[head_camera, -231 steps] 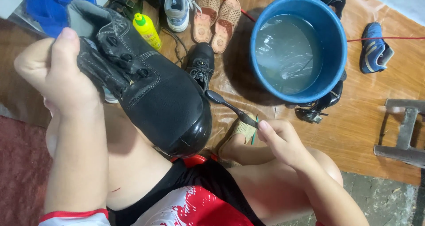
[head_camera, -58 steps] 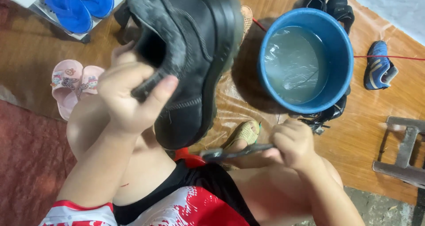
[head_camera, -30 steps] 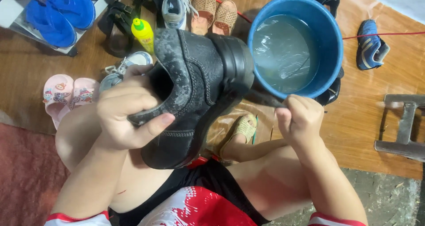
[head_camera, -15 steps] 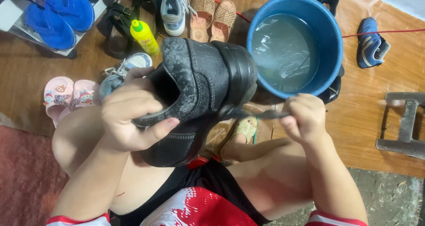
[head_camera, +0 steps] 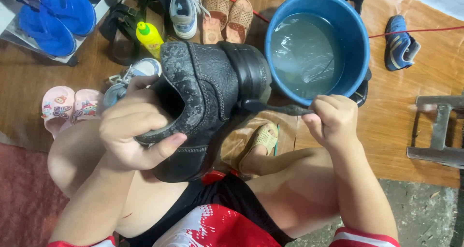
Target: Cleaning the upper part of a black leather boot using a brush and water from a bucket.
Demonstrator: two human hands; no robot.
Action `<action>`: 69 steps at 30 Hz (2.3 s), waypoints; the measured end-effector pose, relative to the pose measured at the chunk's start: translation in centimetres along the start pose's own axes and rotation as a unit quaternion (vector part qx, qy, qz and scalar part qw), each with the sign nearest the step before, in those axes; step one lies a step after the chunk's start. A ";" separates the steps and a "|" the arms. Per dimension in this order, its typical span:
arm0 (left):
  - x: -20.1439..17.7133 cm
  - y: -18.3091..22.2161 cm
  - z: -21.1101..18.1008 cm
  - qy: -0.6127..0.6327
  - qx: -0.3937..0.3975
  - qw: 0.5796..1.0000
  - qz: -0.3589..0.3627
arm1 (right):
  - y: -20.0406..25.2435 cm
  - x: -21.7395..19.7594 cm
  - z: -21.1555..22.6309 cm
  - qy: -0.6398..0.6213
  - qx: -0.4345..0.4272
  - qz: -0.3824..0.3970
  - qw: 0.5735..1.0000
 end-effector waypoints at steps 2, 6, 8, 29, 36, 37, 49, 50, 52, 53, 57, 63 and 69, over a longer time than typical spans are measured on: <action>-0.1 0.2 0.1 -0.016 0.002 1.000 -0.001 | -0.2 0.0 -0.6 -0.046 0.038 0.003 0.998; 0.1 0.0 -0.5 -0.030 0.011 0.999 0.007 | 0.4 0.4 -2.2 -0.090 0.121 0.021 0.988; 0.4 0.0 -1.0 -0.040 0.029 0.999 0.016 | 0.7 0.7 -2.7 -0.096 0.145 0.041 0.984; 1.2 -0.6 -2.7 -0.075 0.076 0.993 0.052 | 1.0 1.0 -3.1 -0.142 0.125 0.077 0.979; 1.5 -0.2 -2.4 -0.099 0.071 0.992 0.045 | 0.4 0.3 -4.8 -0.210 0.238 -0.021 0.948; 1.8 -0.2 -2.4 -0.111 0.062 0.991 0.050 | -0.4 -0.3 -4.0 -0.254 0.214 -0.049 0.942; 8.5 2.3 1.6 -0.092 -0.004 0.985 0.148 | -6.4 1.0 -1.4 -0.349 0.172 0.030 0.921; 9.1 2.4 1.7 -0.090 -0.005 0.983 0.162 | -6.6 0.5 -1.0 -0.281 0.171 0.020 0.944; 10.0 2.3 1.9 -0.096 -0.003 0.979 0.181 | -7.1 0.7 -0.3 -0.270 0.173 0.040 0.946; 10.6 2.4 2.0 -0.100 0.002 0.974 0.203 | -7.2 0.8 0.1 -0.258 0.177 0.056 0.948; 11.3 3.3 4.1 -0.116 -0.006 0.972 0.202 | -7.4 3.0 -0.1 -0.294 0.176 0.159 0.926; 12.2 5.0 8.3 -0.092 -0.125 0.961 0.230 | -7.9 3.7 1.0 -0.300 0.176 0.197 0.916; 13.7 5.5 8.1 -0.058 -0.196 0.922 0.329 | -7.5 5.2 1.5 -0.293 0.221 0.160 0.917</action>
Point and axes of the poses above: each hand's wrist, its own y-axis away from the middle knuckle, its own x-axis out of the palm, z = x × y, the point moved 9 cm from there along -y, towards the middle knuckle, and after that the axes turned 1 degree about z, right-handed, at the moved point
